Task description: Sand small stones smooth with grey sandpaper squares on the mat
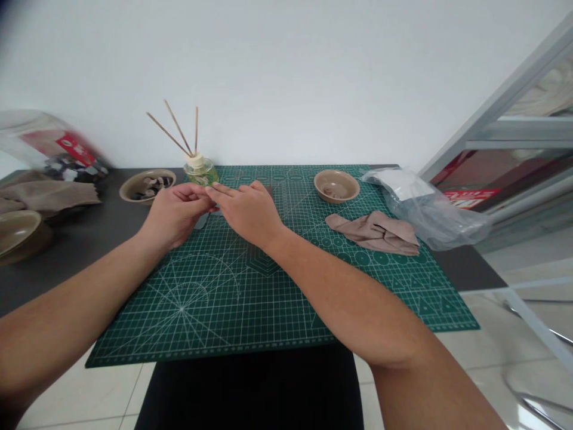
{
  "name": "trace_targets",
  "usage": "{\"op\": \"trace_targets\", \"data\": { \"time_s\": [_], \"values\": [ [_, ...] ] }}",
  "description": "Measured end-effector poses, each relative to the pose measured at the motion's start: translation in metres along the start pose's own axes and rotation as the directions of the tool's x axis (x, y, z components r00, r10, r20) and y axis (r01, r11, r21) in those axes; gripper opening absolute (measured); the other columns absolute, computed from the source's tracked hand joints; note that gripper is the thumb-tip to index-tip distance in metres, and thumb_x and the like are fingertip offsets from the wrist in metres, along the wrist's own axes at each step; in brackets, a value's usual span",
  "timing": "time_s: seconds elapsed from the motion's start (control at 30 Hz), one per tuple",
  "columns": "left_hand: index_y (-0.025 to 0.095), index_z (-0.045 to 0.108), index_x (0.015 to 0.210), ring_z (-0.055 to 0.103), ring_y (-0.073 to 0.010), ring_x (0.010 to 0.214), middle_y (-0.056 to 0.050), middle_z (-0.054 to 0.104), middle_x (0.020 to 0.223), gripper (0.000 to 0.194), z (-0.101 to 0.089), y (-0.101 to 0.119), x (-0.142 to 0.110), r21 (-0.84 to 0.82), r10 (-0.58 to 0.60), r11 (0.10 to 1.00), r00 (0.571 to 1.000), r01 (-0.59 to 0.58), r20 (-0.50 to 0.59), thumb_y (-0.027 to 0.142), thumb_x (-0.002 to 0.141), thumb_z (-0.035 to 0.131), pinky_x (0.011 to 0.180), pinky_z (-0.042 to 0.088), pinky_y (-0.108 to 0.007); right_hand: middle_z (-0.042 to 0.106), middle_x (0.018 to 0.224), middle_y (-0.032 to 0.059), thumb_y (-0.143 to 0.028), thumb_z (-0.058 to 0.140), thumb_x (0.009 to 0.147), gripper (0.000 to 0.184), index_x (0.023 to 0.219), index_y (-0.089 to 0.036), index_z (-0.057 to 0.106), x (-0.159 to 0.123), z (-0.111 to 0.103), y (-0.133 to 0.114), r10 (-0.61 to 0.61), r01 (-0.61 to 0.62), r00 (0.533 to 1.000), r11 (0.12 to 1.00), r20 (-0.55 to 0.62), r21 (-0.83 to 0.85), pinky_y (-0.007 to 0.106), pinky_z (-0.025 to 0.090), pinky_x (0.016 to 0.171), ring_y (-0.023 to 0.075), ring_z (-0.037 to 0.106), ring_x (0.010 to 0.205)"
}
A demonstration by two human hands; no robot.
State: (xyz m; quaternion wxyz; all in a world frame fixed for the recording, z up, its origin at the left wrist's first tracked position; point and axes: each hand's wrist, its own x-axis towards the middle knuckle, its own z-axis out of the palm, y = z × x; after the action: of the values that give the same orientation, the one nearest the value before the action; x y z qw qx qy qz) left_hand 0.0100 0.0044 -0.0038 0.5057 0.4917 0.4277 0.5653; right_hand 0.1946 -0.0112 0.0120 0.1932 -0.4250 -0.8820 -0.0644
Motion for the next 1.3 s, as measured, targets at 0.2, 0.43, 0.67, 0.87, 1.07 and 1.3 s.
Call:
{"op": "trace_targets", "data": {
  "time_s": [0.2, 0.43, 0.67, 0.87, 1.07, 1.3],
  "values": [
    [0.019, 0.079, 0.072, 0.068, -0.0115, 0.062, -0.001, 0.077, 0.068, 0.027, -0.001, -0.002, 0.0, 0.001, 0.01, 1.0, 1.0, -0.01, -0.013, 0.021, 0.056, 0.101, 0.065, 0.057, -0.024, 0.065, 0.162, 0.0024, -0.02, 0.042, 0.116, 0.05, 0.161, -0.027, 0.062, -0.001, -0.001, 0.001, 0.035, -0.035, 0.999, 0.999, 0.005, 0.012, 0.045, 0.046, 0.099, 0.0257, 0.077, 0.11],
    [0.017, 0.077, 0.073, 0.071, -0.0121, 0.065, -0.003, 0.08, 0.075, 0.026, 0.0, 0.0, 0.0, 0.016, -0.008, 1.0, 1.0, 0.008, -0.004, 0.019, 0.06, 0.1, 0.063, 0.059, -0.024, 0.067, 0.159, 0.0037, -0.021, 0.044, 0.115, 0.049, 0.158, -0.028, 0.065, -0.001, -0.004, 0.002, 0.049, -0.049, 0.999, 0.998, -0.004, 0.04, 0.044, 0.047, 0.1, 0.0254, 0.079, 0.112],
    [0.017, 0.077, 0.071, 0.071, -0.0113, 0.064, -0.003, 0.08, 0.073, 0.026, 0.002, -0.001, 0.0, 0.007, -0.013, 1.0, 1.0, 0.013, -0.008, 0.019, 0.058, 0.1, 0.064, 0.061, -0.022, 0.069, 0.157, 0.0041, -0.02, 0.045, 0.115, 0.047, 0.157, -0.027, 0.066, 0.0, 0.0, 0.003, 0.026, -0.025, 1.0, 0.997, -0.011, 0.068, 0.042, 0.046, 0.102, 0.0238, 0.08, 0.113],
    [0.017, 0.077, 0.072, 0.072, -0.0119, 0.06, -0.002, 0.08, 0.072, 0.018, 0.001, 0.002, -0.002, 0.04, 0.008, 0.999, 1.0, -0.007, -0.018, 0.01, 0.064, 0.091, 0.064, 0.062, -0.024, 0.07, 0.156, 0.0048, -0.02, 0.045, 0.116, 0.046, 0.156, -0.024, 0.066, -0.001, -0.007, 0.005, 0.066, -0.067, 0.998, 0.992, 0.014, 0.102, 0.041, 0.045, 0.105, 0.0243, 0.079, 0.121],
    [0.019, 0.077, 0.065, 0.071, -0.0132, 0.059, -0.002, 0.078, 0.068, 0.019, 0.003, 0.003, -0.002, 0.089, -0.008, 0.996, 1.0, 0.009, -0.004, 0.011, 0.062, 0.094, 0.064, 0.063, -0.026, 0.069, 0.158, 0.0058, -0.016, 0.047, 0.113, 0.048, 0.157, -0.026, 0.065, -0.001, -0.004, 0.002, 0.033, -0.035, 0.999, 0.991, 0.014, 0.13, 0.04, 0.046, 0.105, 0.0228, 0.079, 0.122],
    [0.019, 0.076, 0.066, 0.072, -0.0137, 0.058, -0.002, 0.078, 0.069, 0.02, 0.003, 0.005, -0.004, 0.054, -0.014, 0.998, 1.0, 0.015, -0.02, 0.007, 0.066, 0.091, 0.066, 0.066, -0.029, 0.07, 0.156, 0.0064, -0.016, 0.047, 0.114, 0.048, 0.157, -0.025, 0.065, -0.001, -0.01, 0.001, 0.07, -0.074, 0.997, 0.986, 0.036, 0.146, 0.041, 0.047, 0.107, 0.0235, 0.078, 0.125]
  ]
}}
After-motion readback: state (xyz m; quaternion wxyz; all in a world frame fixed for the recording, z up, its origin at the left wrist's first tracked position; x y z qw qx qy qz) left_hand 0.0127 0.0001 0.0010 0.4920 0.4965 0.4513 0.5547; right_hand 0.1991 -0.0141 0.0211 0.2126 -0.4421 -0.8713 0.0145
